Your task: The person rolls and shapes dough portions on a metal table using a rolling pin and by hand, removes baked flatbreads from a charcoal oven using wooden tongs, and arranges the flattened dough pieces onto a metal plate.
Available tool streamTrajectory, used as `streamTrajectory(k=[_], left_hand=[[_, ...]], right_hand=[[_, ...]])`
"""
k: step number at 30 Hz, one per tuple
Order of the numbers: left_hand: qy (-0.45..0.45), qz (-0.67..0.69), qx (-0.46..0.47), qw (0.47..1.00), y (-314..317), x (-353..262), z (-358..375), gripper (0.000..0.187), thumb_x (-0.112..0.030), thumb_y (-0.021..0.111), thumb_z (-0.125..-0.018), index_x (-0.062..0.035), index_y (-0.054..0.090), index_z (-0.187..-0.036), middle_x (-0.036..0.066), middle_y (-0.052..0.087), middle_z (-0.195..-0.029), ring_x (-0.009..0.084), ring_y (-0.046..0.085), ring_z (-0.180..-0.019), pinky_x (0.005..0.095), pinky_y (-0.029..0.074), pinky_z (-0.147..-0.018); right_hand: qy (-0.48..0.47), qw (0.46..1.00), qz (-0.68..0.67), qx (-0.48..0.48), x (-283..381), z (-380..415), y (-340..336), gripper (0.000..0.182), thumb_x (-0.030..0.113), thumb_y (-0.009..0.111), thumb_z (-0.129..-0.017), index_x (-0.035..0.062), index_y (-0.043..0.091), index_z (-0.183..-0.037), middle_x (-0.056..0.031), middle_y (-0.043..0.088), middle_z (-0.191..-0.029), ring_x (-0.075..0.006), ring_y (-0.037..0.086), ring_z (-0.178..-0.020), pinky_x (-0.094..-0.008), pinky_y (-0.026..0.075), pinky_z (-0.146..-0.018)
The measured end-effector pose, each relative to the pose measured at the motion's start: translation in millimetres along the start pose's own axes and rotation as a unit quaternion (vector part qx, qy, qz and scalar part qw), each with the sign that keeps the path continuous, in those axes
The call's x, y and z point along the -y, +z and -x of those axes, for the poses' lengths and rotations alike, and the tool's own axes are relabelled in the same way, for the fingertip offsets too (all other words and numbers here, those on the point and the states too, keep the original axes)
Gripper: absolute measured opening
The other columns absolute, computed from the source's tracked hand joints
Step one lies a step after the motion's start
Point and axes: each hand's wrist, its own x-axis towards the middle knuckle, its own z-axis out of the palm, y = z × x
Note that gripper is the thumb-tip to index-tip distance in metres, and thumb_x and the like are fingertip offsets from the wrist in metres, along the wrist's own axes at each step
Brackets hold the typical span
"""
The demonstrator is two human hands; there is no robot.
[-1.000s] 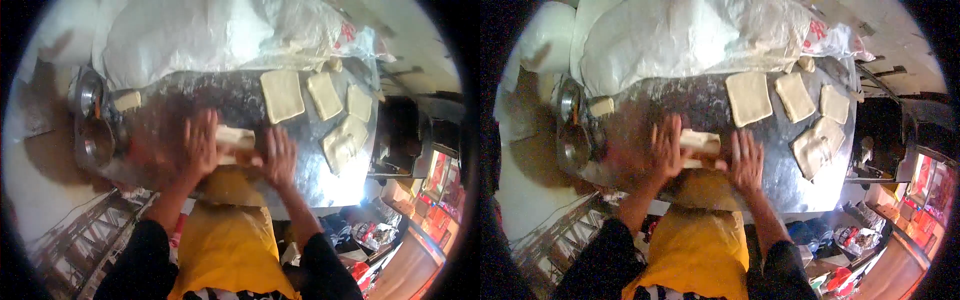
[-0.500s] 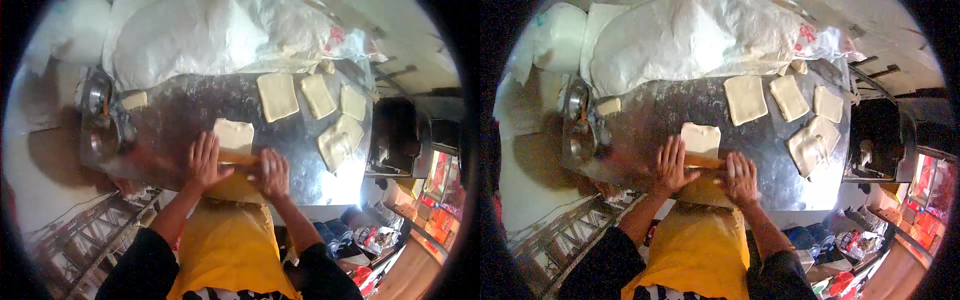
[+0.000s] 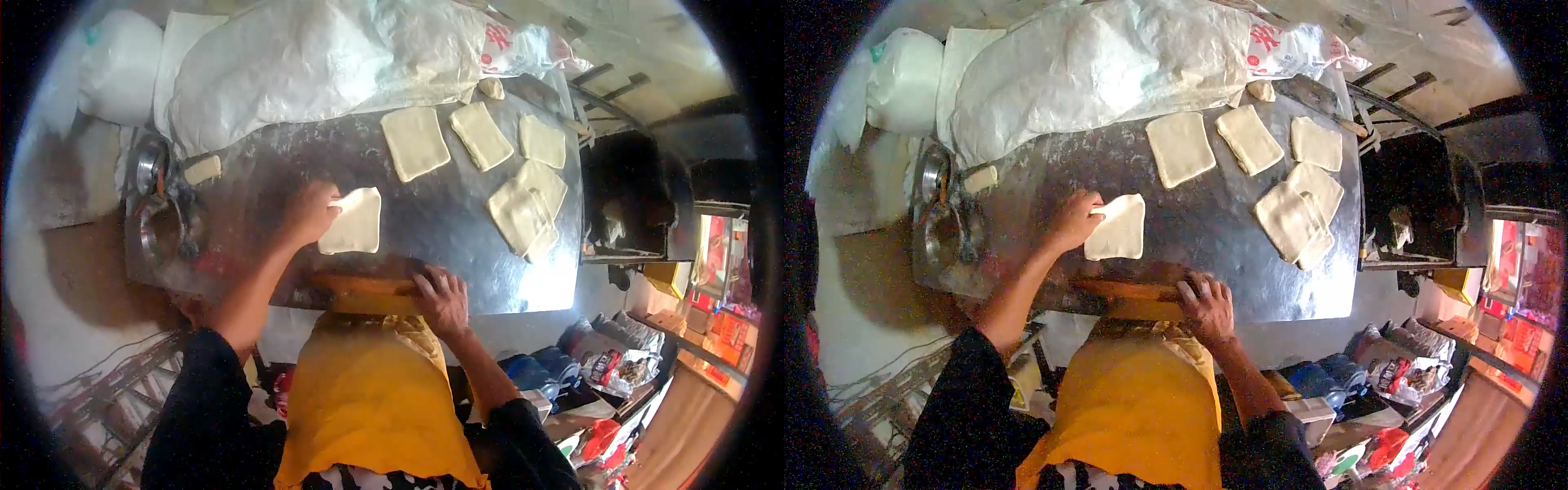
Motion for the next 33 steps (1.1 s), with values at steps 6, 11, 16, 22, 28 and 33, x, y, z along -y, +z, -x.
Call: streamTrajectory(k=[6,11,16,22,28,33], left_hand=[[-0.302,0.540,0.034,0.785,-18.0,-13.3,64.7,0.028,-0.019,0.069,-0.091,-0.0038,0.057,-0.111,0.007,0.063,-0.102,0.0156,0.063,-0.095,0.0333,0.057,-0.072],[-0.314,0.581,-0.051,0.749,20.5,22.7,127.4,0.034,-0.017,0.068,-0.093,-0.0015,0.057,-0.121,0.010,0.065,-0.108,0.0159,0.064,-0.096,0.0305,0.053,-0.080],[-0.218,0.422,-0.129,0.870,16.0,39.5,145.1,0.036,-0.020,0.064,-0.097,-0.0015,0.056,-0.127,0.013,0.064,-0.117,0.0216,0.061,-0.110,0.0345,0.050,-0.092],[-0.058,0.055,-0.158,0.984,-0.4,39.6,-0.4,0.050,-0.033,0.058,-0.099,-0.0044,0.049,-0.139,0.018,0.052,-0.142,0.0379,0.043,-0.135,0.0489,0.032,-0.113],[0.061,0.044,-0.071,0.995,23.0,50.4,76.9,0.081,-0.038,0.068,-0.091,0.0006,0.032,-0.153,0.021,0.029,-0.160,0.0419,0.023,-0.149,0.0548,0.019,-0.120],[0.040,0.034,0.027,0.998,-8.0,36.0,103.9,0.090,-0.044,0.068,-0.090,0.0024,0.026,-0.154,0.023,0.027,-0.160,0.0405,0.022,-0.150,0.0543,0.019,-0.121]], right_hand=[[0.055,0.998,-0.005,0.000,10.7,4.5,-2.2,0.043,0.017,0.067,-0.081,0.0171,0.062,-0.123,-0.0081,0.056,-0.131,-0.0339,0.052,-0.121,-0.0483,0.042,-0.097],[0.062,0.998,-0.005,0.009,20.7,12.1,-3.8,0.042,0.016,0.068,-0.080,0.0150,0.063,-0.122,-0.0081,0.057,-0.131,-0.0329,0.053,-0.118,-0.0472,0.042,-0.095],[0.079,0.992,-0.011,0.095,52.3,13.3,-24.1,0.048,0.019,0.072,-0.081,0.0119,0.060,-0.127,-0.0119,0.053,-0.139,-0.0334,0.052,-0.122,-0.0478,0.043,-0.096],[0.016,0.996,0.091,-0.005,18.5,-157.1,19.0,0.076,0.053,0.055,-0.094,0.0034,0.039,-0.149,-0.0227,0.035,-0.156,-0.0390,0.038,-0.141,-0.0572,0.033,-0.110],[0.024,0.999,0.032,0.002,41.0,-77.2,44.8,0.085,0.058,0.054,-0.093,-0.0023,0.034,-0.150,-0.0245,0.036,-0.155,-0.0410,0.037,-0.142,-0.0562,0.029,-0.115],[0.056,0.997,0.022,0.057,59.3,-50.7,42.9,0.083,0.058,0.050,-0.095,-0.0011,0.033,-0.151,-0.0241,0.034,-0.156,-0.0407,0.035,-0.143,-0.0588,0.028,-0.114]])
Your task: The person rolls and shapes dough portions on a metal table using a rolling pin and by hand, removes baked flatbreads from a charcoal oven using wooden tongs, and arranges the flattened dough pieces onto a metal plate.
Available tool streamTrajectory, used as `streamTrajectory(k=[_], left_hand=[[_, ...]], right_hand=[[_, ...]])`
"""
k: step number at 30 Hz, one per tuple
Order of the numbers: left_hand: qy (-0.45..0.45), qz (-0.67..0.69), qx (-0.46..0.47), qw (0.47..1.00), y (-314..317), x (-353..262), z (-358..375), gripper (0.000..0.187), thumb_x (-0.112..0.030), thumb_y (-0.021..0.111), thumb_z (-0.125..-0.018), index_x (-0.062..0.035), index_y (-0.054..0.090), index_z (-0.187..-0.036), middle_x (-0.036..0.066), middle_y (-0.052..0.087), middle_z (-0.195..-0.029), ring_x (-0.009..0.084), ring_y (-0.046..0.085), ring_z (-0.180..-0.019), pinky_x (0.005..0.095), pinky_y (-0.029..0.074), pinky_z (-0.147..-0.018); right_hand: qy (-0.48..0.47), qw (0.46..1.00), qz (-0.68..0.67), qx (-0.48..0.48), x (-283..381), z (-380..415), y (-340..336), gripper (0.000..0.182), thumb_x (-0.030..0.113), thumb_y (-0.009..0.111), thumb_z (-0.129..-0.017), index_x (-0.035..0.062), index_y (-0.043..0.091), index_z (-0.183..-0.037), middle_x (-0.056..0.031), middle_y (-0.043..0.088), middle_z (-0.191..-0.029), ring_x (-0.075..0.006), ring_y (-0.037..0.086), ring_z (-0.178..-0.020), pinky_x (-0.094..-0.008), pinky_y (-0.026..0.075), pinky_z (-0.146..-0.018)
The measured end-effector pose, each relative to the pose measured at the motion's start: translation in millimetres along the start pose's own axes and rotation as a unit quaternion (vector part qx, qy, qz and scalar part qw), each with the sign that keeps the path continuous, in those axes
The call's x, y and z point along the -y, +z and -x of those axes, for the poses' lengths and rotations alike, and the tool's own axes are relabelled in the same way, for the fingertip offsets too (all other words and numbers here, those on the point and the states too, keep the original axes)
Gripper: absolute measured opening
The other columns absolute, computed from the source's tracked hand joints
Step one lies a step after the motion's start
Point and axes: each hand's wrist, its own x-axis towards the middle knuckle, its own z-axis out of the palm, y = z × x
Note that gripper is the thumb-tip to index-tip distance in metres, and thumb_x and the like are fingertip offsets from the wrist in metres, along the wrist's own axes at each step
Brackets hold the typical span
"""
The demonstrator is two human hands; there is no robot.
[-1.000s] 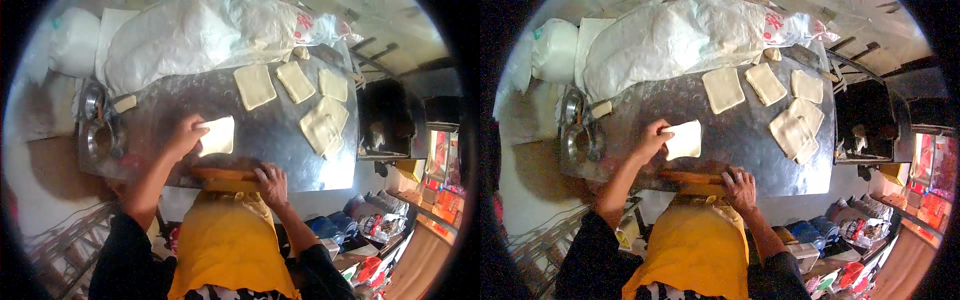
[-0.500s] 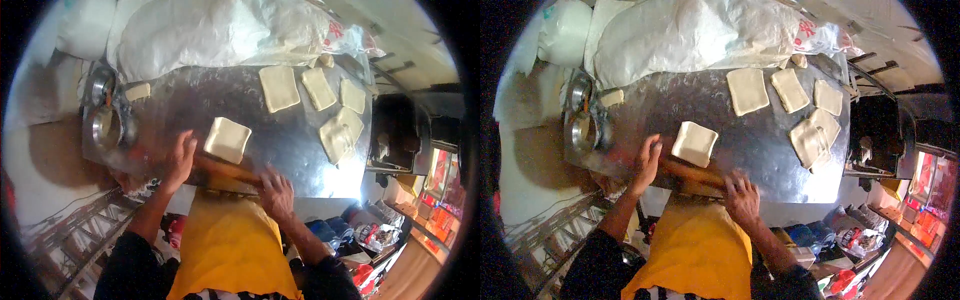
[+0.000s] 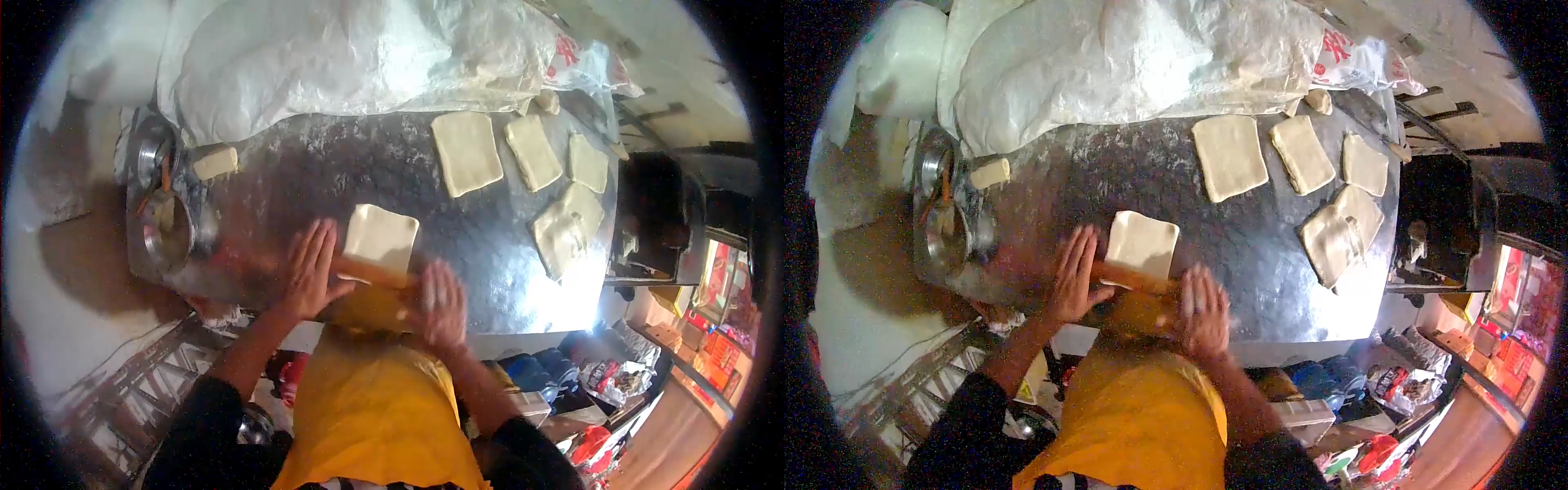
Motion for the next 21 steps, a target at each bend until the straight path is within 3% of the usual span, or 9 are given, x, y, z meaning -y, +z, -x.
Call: streamTrajectory(k=[2,5,7,9,11,14,19,20,21], left_hand=[[0.037,-0.072,-0.076,0.994,0.4,20.2,-75.7,0.085,-0.039,0.068,-0.090,-0.0028,0.027,-0.155,0.020,0.028,-0.160,0.0388,0.024,-0.149,0.0560,0.020,-0.120],[-0.011,0.034,-0.174,0.984,11.2,37.7,-148.0,0.078,-0.032,0.066,-0.092,-0.0070,0.028,-0.156,0.018,0.027,-0.161,0.0382,0.026,-0.148,0.0560,0.021,-0.119],[0.041,-0.028,-0.180,0.982,-0.3,27.9,-145.8,0.084,-0.037,0.070,-0.088,-0.0034,0.031,-0.154,0.022,0.034,-0.157,0.0389,0.031,-0.145,0.0539,0.023,-0.118],[0.040,-0.031,-0.106,0.993,19.6,23.4,-67.6,0.093,-0.040,0.073,-0.084,0.0033,0.027,-0.153,0.024,0.028,-0.159,0.0410,0.027,-0.147,0.0525,0.023,-0.119],[0.039,0.016,-0.016,0.999,12.6,5.3,17.6,0.101,-0.044,0.076,-0.080,0.0039,0.026,-0.153,0.024,0.025,-0.160,0.0396,0.025,-0.148,0.0533,0.020,-0.120],[0.018,0.009,-0.001,1.000,7.6,-3.2,22.9,0.101,-0.044,0.076,-0.081,0.0033,0.025,-0.154,0.022,0.024,-0.161,0.0397,0.023,-0.149,0.0561,0.019,-0.120],[0.004,-0.047,-0.152,0.987,5.4,15.9,-148.4,0.070,-0.044,0.053,-0.100,-0.0134,0.028,-0.157,0.015,0.027,-0.162,0.0357,0.026,-0.149,0.0582,0.018,-0.119],[-0.004,-0.026,-0.203,0.979,0.1,10.7,-170.9,0.070,-0.043,0.056,-0.099,-0.0130,0.029,-0.156,0.014,0.028,-0.162,0.0349,0.026,-0.149,0.0584,0.019,-0.118],[0.005,-0.082,-0.186,0.979,-5.0,9.1,-173.4,0.075,-0.039,0.062,-0.096,-0.0140,0.027,-0.157,0.014,0.026,-0.162,0.0354,0.025,-0.149,0.0585,0.019,-0.118]], right_hand=[[-0.009,0.997,0.057,-0.059,-22.6,-80.5,-25.7,0.084,0.058,0.054,-0.092,0.0017,0.034,-0.151,-0.0237,0.033,-0.157,-0.0406,0.034,-0.144,-0.0606,0.026,-0.114],[0.036,0.979,0.128,-0.157,-45.9,-162.4,-49.7,0.082,0.056,0.057,-0.091,0.0047,0.035,-0.151,-0.0242,0.032,-0.156,-0.0404,0.030,-0.145,-0.0600,0.024,-0.115],[0.064,0.985,0.048,-0.155,-47.5,-134.6,-31.2,0.083,0.056,0.058,-0.090,0.0031,0.035,-0.150,-0.0251,0.034,-0.155,-0.0412,0.032,-0.144,-0.0591,0.024,-0.116],[0.042,0.998,0.027,-0.038,-19.9,-63.2,-20.1,0.083,0.056,0.059,-0.090,0.0009,0.037,-0.149,-0.0262,0.036,-0.154,-0.0408,0.034,-0.143,-0.0578,0.025,-0.116],[0.002,0.999,0.008,-0.051,7.1,14.9,3.7,0.084,0.056,0.060,-0.090,-0.0005,0.038,-0.148,-0.0246,0.038,-0.154,-0.0394,0.036,-0.144,-0.0579,0.026,-0.116],[0.019,1.000,0.004,0.018,20.0,31.1,-7.8,0.086,0.056,0.060,-0.090,-0.0009,0.036,-0.150,-0.0224,0.038,-0.154,-0.0374,0.035,-0.145,-0.0579,0.025,-0.116],[0.029,0.988,0.118,-0.097,-49.7,-135.3,-40.9,0.078,0.057,0.058,-0.092,0.0125,0.037,-0.152,-0.0217,0.038,-0.153,-0.0389,0.031,-0.144,-0.0632,0.023,-0.114],[0.010,0.976,0.096,-0.195,-62.9,-151.6,-40.2,0.078,0.058,0.056,-0.092,0.0115,0.038,-0.152,-0.0225,0.038,-0.153,-0.0404,0.032,-0.143,-0.0627,0.023,-0.115],[0.044,0.982,0.094,-0.161,-54.3,-156.6,-55.9,0.079,0.060,0.054,-0.092,0.0093,0.037,-0.151,-0.0227,0.037,-0.153,-0.0408,0.032,-0.143,-0.0617,0.023,-0.115]])
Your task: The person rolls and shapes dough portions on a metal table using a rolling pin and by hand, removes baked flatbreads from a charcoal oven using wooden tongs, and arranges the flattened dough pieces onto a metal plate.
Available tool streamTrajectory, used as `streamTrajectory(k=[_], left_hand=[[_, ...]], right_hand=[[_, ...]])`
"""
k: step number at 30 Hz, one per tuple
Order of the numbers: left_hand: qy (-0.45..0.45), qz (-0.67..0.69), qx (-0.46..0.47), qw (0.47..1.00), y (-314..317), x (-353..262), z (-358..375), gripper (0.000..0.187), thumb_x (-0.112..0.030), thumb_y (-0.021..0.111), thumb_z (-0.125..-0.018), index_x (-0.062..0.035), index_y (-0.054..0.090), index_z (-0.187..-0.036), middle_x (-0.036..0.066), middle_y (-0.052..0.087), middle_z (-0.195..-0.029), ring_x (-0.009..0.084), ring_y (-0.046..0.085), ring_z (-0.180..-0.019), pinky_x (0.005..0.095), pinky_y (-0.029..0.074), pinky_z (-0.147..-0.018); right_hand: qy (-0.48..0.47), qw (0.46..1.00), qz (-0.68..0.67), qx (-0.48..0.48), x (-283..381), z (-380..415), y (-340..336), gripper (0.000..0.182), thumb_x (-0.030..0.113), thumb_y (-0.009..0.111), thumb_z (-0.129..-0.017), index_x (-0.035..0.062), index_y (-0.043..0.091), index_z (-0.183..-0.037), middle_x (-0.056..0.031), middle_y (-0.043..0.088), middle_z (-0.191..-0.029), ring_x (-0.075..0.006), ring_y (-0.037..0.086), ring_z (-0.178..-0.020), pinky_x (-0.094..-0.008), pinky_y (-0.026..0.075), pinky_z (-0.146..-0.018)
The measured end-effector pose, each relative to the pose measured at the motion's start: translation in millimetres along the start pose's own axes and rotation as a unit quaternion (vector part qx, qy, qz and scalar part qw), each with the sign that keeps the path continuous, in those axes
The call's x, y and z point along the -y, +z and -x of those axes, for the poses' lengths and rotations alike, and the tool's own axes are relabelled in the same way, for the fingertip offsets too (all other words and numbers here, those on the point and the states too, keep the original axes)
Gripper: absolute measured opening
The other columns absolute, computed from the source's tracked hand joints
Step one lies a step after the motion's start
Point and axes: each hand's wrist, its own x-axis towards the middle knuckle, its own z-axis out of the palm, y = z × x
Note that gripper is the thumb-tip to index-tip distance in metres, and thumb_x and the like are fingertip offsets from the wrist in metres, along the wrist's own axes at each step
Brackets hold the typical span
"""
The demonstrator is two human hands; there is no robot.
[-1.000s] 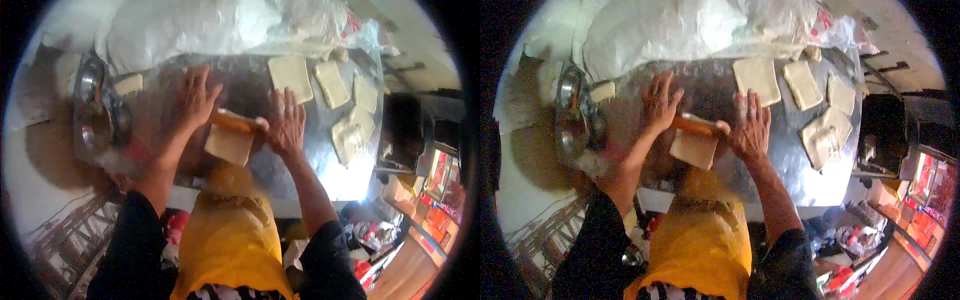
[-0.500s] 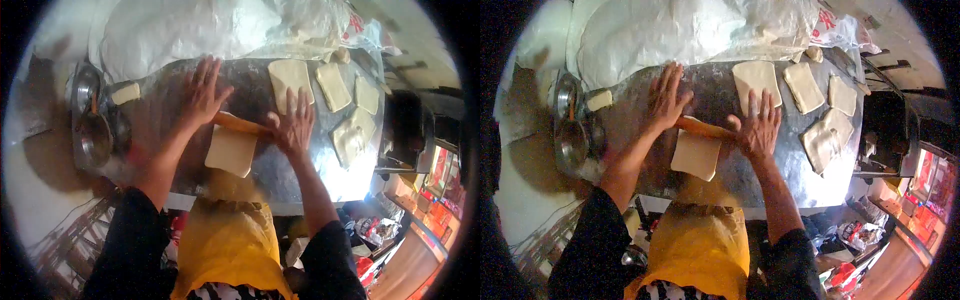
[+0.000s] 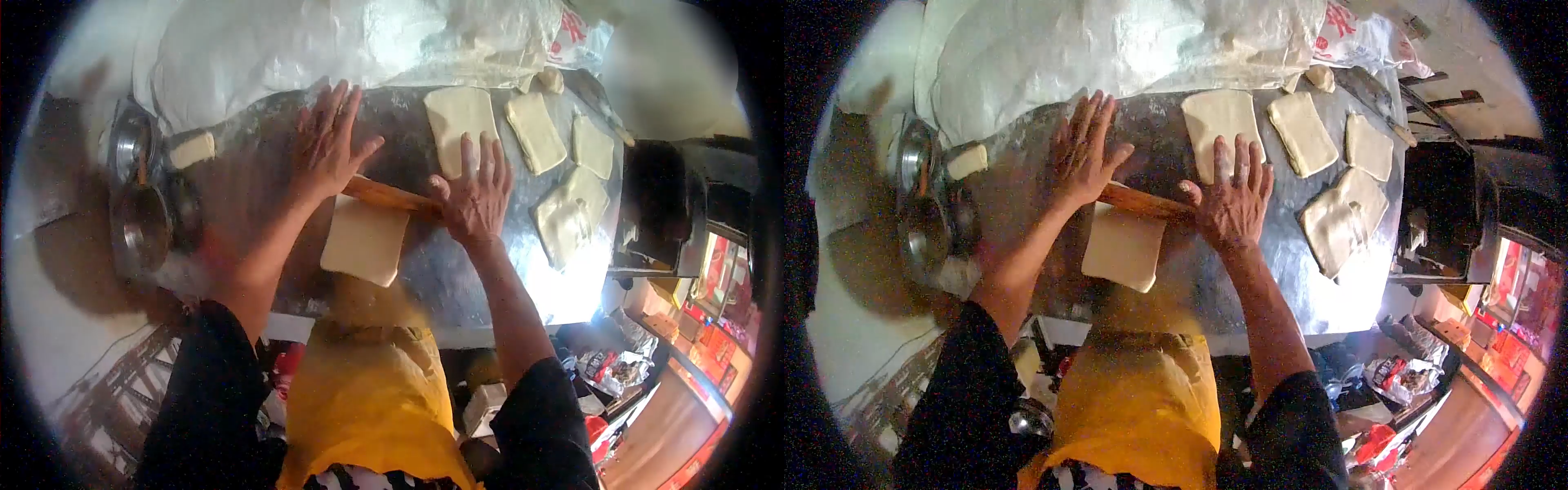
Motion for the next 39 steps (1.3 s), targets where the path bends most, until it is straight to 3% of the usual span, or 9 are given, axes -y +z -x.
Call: streamTrajectory(k=[2,6,12,14,22,30,32,35,39], left_hand=[[0.010,0.026,0.073,0.997,-12.2,-4.5,38.7,0.082,-0.043,0.066,-0.092,-0.0117,0.027,-0.157,0.015,0.026,-0.162,0.0363,0.025,-0.149,0.0597,0.019,-0.118],[0.024,0.080,0.178,0.980,-44.4,-15.5,184.7,0.095,-0.049,0.072,-0.084,-0.0049,0.027,-0.156,0.017,0.028,-0.161,0.0394,0.024,-0.149,0.0611,0.018,-0.118],[0.048,-0.022,0.114,0.992,-67.4,-41.0,270.3,0.090,-0.059,0.063,-0.086,-0.0055,0.034,-0.152,0.014,0.032,-0.159,0.0348,0.026,-0.148,0.0602,0.019,-0.117],[0.081,-0.032,0.167,0.982,-74.4,-46.0,291.6,0.084,-0.059,0.062,-0.088,-0.0069,0.039,-0.150,0.013,0.035,-0.158,0.0338,0.028,-0.148,0.0610,0.021,-0.116],[0.181,-0.007,0.191,0.965,-14.2,-76.9,169.6,0.092,-0.057,0.066,-0.085,-0.0062,0.032,-0.153,0.014,0.031,-0.160,0.0372,0.026,-0.148,0.0621,0.020,-0.117],[0.104,-0.038,0.254,0.961,-5.0,-105.4,147.2,0.105,-0.068,0.063,-0.082,-0.0078,0.022,-0.157,0.014,0.011,-0.166,0.0361,0.004,-0.154,0.0657,0.001,-0.118],[0.111,-0.028,0.283,0.952,-17.1,-104.7,138.5,0.096,-0.062,0.060,-0.088,-0.0094,0.021,-0.158,0.014,0.010,-0.166,0.0362,0.006,-0.153,0.0654,0.002,-0.118],[0.060,0.079,0.148,0.984,-18.6,-93.6,105.8,0.077,-0.039,0.061,-0.095,-0.0122,0.024,-0.157,0.011,0.023,-0.163,0.0317,0.022,-0.151,0.0652,0.017,-0.115],[0.118,0.126,0.093,0.981,-17.8,-69.5,77.6,0.073,-0.034,0.060,-0.096,-0.0138,0.025,-0.157,0.013,0.028,-0.161,0.0337,0.026,-0.149,0.0623,0.020,-0.115]], right_hand=[[0.037,0.998,-0.028,0.049,5.9,43.5,9.7,0.082,0.059,0.053,-0.093,0.0061,0.035,-0.152,-0.0219,0.037,-0.154,-0.0397,0.032,-0.144,-0.0598,0.022,-0.116],[-0.067,0.980,-0.088,0.165,45.1,176.2,-21.0,0.073,0.047,0.053,-0.096,0.0037,0.033,-0.152,-0.0207,0.042,-0.150,-0.0358,0.039,-0.139,-0.0539,0.027,-0.115],[-0.107,0.963,-0.131,0.211,36.9,196.5,-30.2,0.051,0.030,0.054,-0.096,0.0040,0.047,-0.139,-0.0166,0.055,-0.125,-0.0345,0.053,-0.119,-0.0524,0.037,-0.105],[-0.114,0.958,-0.126,0.232,24.1,202.5,-43.9,0.049,0.026,0.062,-0.090,0.0065,0.049,-0.133,-0.0156,0.056,-0.120,-0.0354,0.055,-0.116,-0.0510,0.043,-0.099],[0.321,0.921,-0.195,0.101,-43.7,302.4,-67.4,0.045,0.015,0.064,-0.089,0.0040,0.047,-0.130,-0.0236,0.055,-0.113,-0.0475,0.058,-0.096,-0.0528,0.051,-0.079],[0.386,0.891,-0.237,-0.037,16.7,318.1,-73.1,0.040,0.017,0.066,-0.090,0.0012,0.052,-0.124,-0.0221,0.059,-0.109,-0.0424,0.060,-0.096,-0.0482,0.049,-0.084],[0.390,0.898,-0.204,0.007,30.9,316.4,-58.2,0.039,0.020,0.065,-0.090,0.0023,0.052,-0.123,-0.0223,0.059,-0.109,-0.0434,0.060,-0.095,-0.0493,0.049,-0.083],[0.410,0.881,-0.213,0.098,48.4,322.6,-51.7,0.039,0.022,0.066,-0.089,0.0036,0.053,-0.122,-0.0223,0.060,-0.109,-0.0436,0.060,-0.097,-0.0494,0.049,-0.084],[0.412,0.878,-0.219,0.107,68.8,321.9,-60.5,0.042,0.023,0.065,-0.091,0.0041,0.051,-0.125,-0.0219,0.059,-0.114,-0.0442,0.061,-0.101,-0.0511,0.050,-0.082]])
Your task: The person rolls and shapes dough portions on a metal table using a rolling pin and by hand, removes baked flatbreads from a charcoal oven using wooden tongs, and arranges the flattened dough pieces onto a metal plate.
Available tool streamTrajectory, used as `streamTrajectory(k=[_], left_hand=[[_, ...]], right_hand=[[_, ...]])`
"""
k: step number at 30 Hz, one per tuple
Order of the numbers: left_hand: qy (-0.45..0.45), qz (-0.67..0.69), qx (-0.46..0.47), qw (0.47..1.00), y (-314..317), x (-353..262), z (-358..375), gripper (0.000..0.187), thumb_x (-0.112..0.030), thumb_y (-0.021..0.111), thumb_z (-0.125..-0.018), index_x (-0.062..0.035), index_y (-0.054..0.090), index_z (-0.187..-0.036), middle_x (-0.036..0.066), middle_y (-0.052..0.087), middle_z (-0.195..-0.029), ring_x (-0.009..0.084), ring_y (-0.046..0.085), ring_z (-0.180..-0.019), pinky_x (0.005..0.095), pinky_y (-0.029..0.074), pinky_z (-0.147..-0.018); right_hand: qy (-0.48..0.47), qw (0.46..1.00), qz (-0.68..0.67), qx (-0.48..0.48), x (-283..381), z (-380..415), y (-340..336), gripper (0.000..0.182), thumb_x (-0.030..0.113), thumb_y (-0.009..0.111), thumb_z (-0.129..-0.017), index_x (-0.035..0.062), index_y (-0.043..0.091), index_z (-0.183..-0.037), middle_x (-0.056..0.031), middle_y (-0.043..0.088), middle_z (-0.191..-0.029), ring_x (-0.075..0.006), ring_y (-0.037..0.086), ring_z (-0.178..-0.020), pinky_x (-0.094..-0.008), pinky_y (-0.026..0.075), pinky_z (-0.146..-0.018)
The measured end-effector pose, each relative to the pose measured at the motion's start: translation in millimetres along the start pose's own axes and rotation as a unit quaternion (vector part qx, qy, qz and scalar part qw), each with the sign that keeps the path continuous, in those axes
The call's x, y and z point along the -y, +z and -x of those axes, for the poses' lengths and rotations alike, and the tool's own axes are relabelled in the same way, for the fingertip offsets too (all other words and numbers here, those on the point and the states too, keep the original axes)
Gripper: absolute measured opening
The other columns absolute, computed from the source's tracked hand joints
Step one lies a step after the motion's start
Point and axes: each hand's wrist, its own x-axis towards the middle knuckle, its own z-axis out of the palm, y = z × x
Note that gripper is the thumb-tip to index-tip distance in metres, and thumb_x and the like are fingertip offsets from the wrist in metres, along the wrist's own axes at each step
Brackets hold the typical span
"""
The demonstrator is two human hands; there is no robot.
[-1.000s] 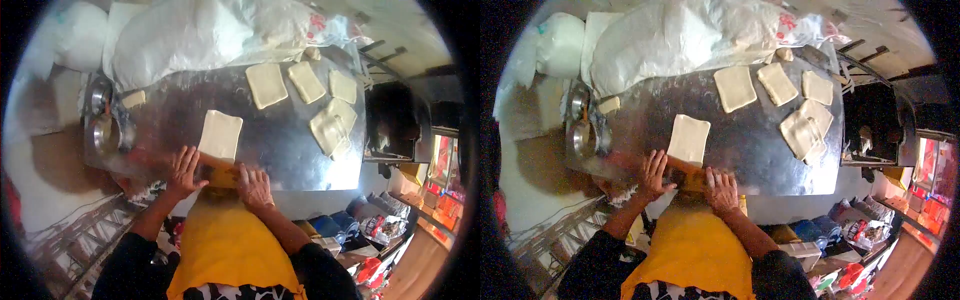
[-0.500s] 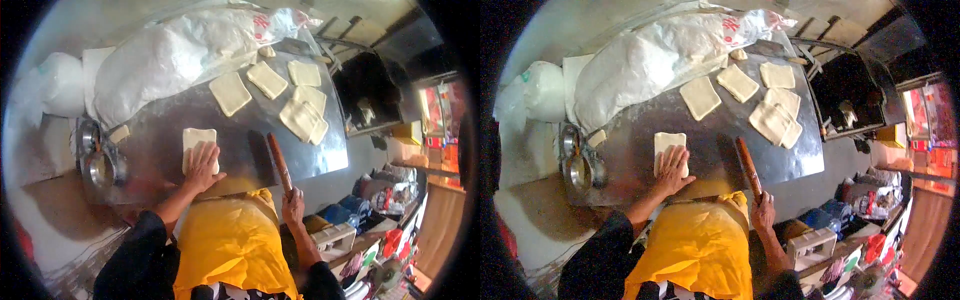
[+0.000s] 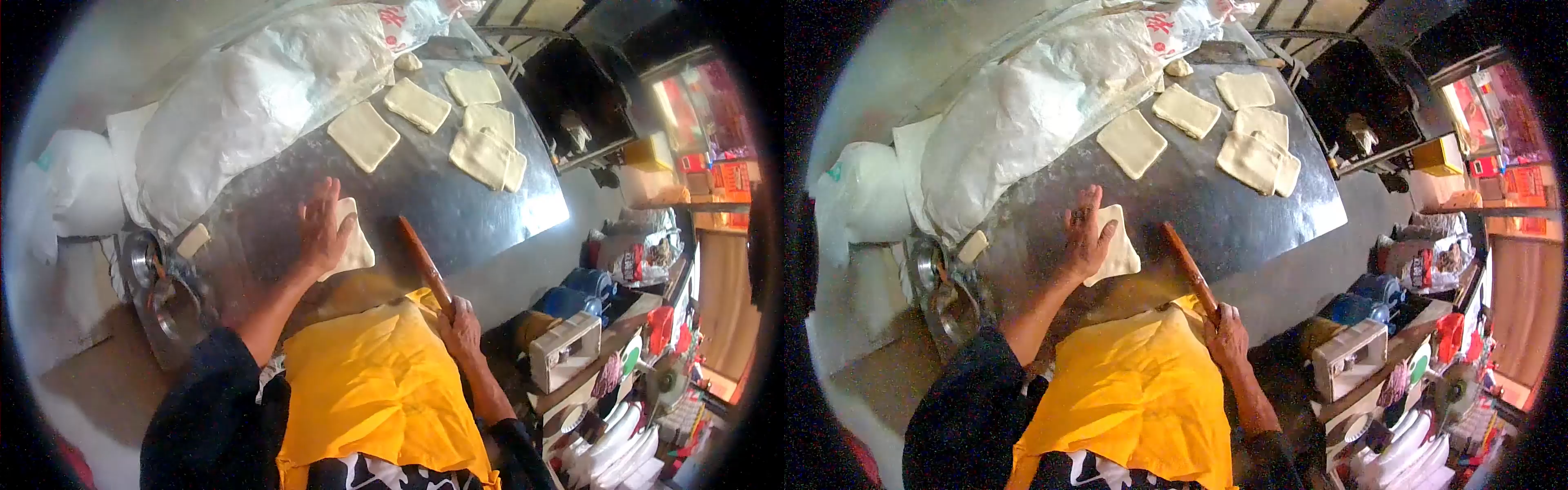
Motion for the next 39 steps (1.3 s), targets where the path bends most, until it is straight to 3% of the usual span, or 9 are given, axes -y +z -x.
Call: streamTrajectory(k=[4,12,15,20,23,28,31,33,39], left_hand=[[0.134,-0.100,0.083,0.982,23.0,-16.5,22.9,0.072,-0.040,0.056,-0.097,-0.0138,0.027,-0.157,0.013,0.021,-0.163,0.0351,0.017,-0.151,0.0611,0.014,-0.117],[0.081,0.006,0.145,0.986,21.7,5.4,15.5,0.070,-0.039,0.061,-0.093,-0.0112,0.036,-0.152,0.014,0.032,-0.158,0.0352,0.023,-0.149,0.0636,0.019,-0.114],[0.028,-0.079,-0.002,0.996,6.9,41.1,-0.8,0.067,-0.024,0.067,-0.088,-0.0063,0.041,-0.147,0.019,0.041,-0.149,0.0379,0.035,-0.141,0.0564,0.030,-0.112],[-0.060,-0.066,0.226,0.970,-26.7,41.6,-31.4,0.026,-0.017,0.067,-0.086,-0.0061,0.066,-0.110,0.016,0.064,-0.107,0.0381,0.058,-0.108,0.0464,0.045,-0.095],[0.032,0.080,0.211,0.974,-35.5,33.0,-28.1,0.014,-0.017,0.066,-0.088,-0.0042,0.066,-0.094,0.017,0.067,-0.095,0.0414,0.062,-0.095,0.0452,0.049,-0.085],[-0.117,0.313,0.218,0.917,-94.7,13.1,-26.8,0.017,-0.013,0.063,-0.093,0.0001,0.066,-0.103,0.003,0.066,-0.082,0.0062,0.057,-0.075,0.0271,0.048,-0.067],[-0.139,0.334,0.193,0.912,-108.8,49.3,-49.1,0.020,-0.009,0.061,-0.093,-0.0009,0.064,-0.111,0.005,0.069,-0.093,0.0101,0.060,-0.082,0.0276,0.049,-0.073],[-0.146,0.297,-0.016,0.944,-109.5,47.7,-67.8,0.028,-0.008,0.057,-0.094,-0.0011,0.059,-0.122,0.007,0.068,-0.107,0.0134,0.062,-0.094,0.0279,0.050,-0.083],[-0.037,0.326,0.043,0.944,-30.4,-23.5,-61.7,0.033,-0.005,0.059,-0.094,-0.0007,0.058,-0.126,0.012,0.067,-0.117,0.0190,0.063,-0.107,0.0317,0.050,-0.097]], right_hand=[[0.016,0.999,-0.028,-0.007,-7.4,1.6,24.6,0.041,0.022,0.067,-0.089,0.0034,0.053,-0.123,-0.0223,0.060,-0.113,-0.0450,0.061,-0.100,-0.0513,0.050,-0.083],[0.015,0.996,-0.072,-0.049,8.6,6.9,21.9,0.039,0.019,0.067,-0.091,0.0020,0.053,-0.122,-0.0224,0.059,-0.112,-0.0429,0.060,-0.100,-0.0488,0.049,-0.082],[0.016,0.990,-0.106,-0.095,10.6,6.6,21.2,0.038,0.019,0.067,-0.091,0.0020,0.052,-0.123,-0.0230,0.058,-0.111,-0.0432,0.060,-0.099,-0.0491,0.049,-0.082],[0.103,0.991,-0.090,-0.007,-7.0,-12.1,24.3,0.032,0.023,0.070,-0.087,0.0003,0.056,-0.105,-0.0216,0.065,-0.093,-0.0395,0.063,-0.086,-0.0449,0.050,-0.075],[0.089,0.992,-0.079,-0.039,1.0,-18.4,14.2,0.034,0.026,0.073,-0.085,0.0003,0.057,-0.100,-0.0215,0.065,-0.085,-0.0401,0.064,-0.080,-0.0457,0.049,-0.071],[0.103,0.987,-0.118,-0.027,23.9,-21.0,-12.1,0.033,0.027,0.075,-0.082,0.0022,0.063,-0.100,-0.0203,0.066,-0.088,-0.0379,0.064,-0.082,-0.0459,0.050,-0.073],[0.022,0.991,-0.111,-0.074,37.3,-36.9,-34.3,0.038,0.024,0.075,-0.082,0.0044,0.065,-0.113,-0.0186,0.066,-0.099,-0.0363,0.065,-0.086,-0.0437,0.051,-0.076],[-0.071,0.975,-0.144,-0.151,55.4,-45.2,-64.5,0.040,0.019,0.073,-0.084,0.0056,0.062,-0.121,-0.0175,0.064,-0.111,-0.0352,0.066,-0.091,-0.0427,0.053,-0.079],[-0.081,0.969,-0.173,-0.156,0.9,-48.7,-86.2,0.037,0.021,0.067,-0.092,0.0133,0.058,-0.127,-0.0179,0.059,-0.121,-0.0429,0.060,-0.106,-0.0470,0.052,-0.085]])
